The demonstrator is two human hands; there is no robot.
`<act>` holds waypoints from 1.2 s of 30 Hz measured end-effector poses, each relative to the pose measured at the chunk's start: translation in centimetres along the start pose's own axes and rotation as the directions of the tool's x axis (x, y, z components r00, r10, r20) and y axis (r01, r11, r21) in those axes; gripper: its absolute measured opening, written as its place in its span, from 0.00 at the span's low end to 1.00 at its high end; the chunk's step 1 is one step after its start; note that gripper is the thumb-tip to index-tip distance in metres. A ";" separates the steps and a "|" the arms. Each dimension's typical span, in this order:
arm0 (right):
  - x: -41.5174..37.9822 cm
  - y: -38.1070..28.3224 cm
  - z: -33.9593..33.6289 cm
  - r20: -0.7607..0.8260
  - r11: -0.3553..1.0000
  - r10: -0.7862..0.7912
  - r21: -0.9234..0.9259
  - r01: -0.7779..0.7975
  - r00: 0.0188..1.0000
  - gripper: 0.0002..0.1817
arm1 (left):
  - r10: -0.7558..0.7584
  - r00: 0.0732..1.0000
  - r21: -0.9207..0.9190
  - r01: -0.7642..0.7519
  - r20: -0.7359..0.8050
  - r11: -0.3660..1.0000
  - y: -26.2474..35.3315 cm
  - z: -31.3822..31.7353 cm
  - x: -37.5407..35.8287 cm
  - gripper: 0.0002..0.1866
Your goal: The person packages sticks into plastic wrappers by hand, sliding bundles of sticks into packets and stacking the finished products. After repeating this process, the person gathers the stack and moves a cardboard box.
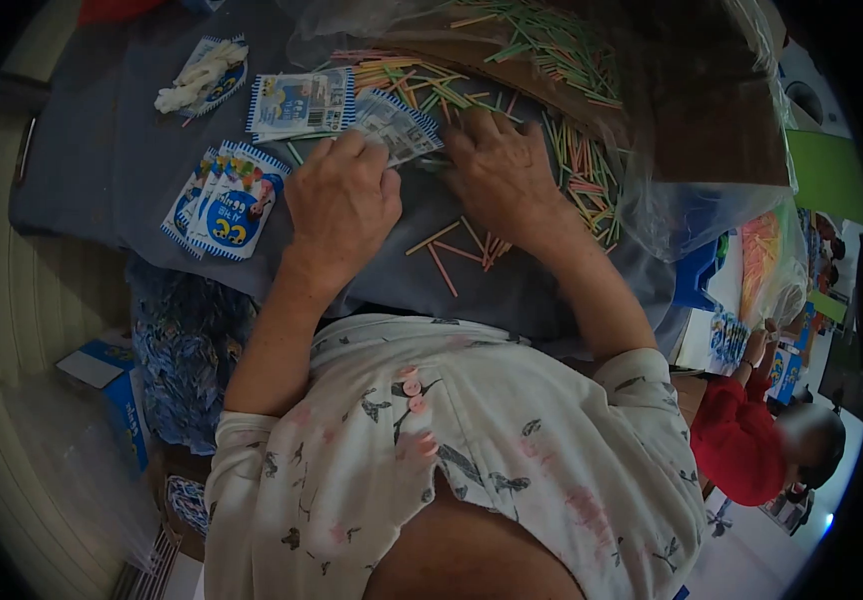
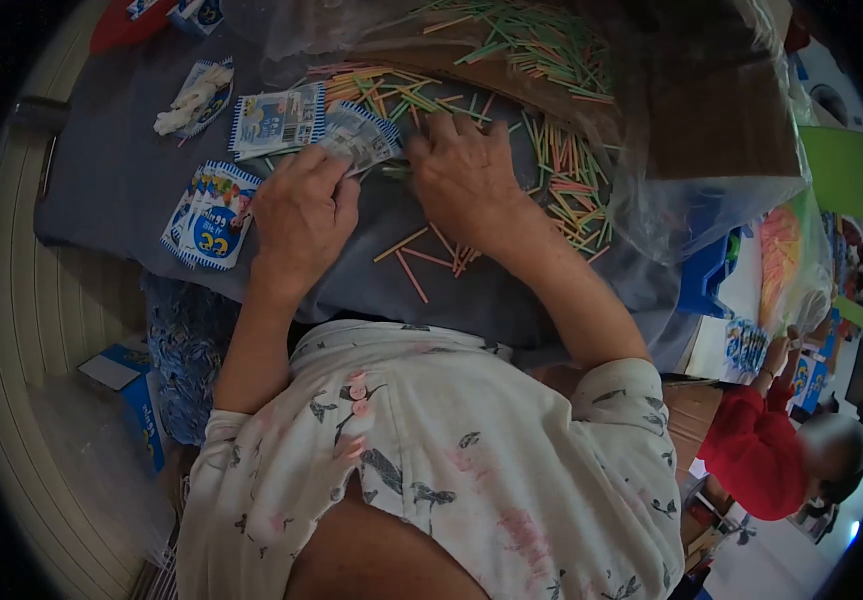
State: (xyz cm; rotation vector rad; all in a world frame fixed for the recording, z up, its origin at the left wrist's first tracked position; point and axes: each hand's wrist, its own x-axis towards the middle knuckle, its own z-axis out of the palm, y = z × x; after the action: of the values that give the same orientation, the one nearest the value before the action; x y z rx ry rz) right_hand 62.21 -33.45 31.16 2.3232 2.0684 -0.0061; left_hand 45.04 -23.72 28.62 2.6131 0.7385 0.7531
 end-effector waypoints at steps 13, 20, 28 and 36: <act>-0.2 2.8 1.5 -0.184 0.988 0.144 -0.023 -0.151 0.972 0.30 | 0.018 0.995 0.072 -0.025 0.096 0.997 0.8 -0.3 0.0 0.06; 1.7 2.2 2.1 -0.177 0.989 0.010 -0.145 -0.036 0.984 0.17 | -0.020 0.996 0.067 0.014 0.092 0.998 1.4 -0.6 0.1 0.07; 1.4 4.8 2.7 -0.343 0.967 -0.180 -0.235 0.101 0.922 0.10 | -0.035 0.994 0.148 0.019 0.108 0.989 0.7 0.7 -0.8 0.09; -1.5 6.7 1.6 -0.227 0.578 0.412 0.814 -0.061 0.883 0.04 | 0.051 0.998 0.038 -0.049 -0.042 0.998 0.9 0.1 -1.3 0.07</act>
State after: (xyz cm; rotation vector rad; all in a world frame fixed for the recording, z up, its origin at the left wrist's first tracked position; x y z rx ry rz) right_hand 68.69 -35.70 29.74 3.3846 2.1632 -0.6435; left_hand 44.52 -25.15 28.42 2.6656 0.7083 0.8204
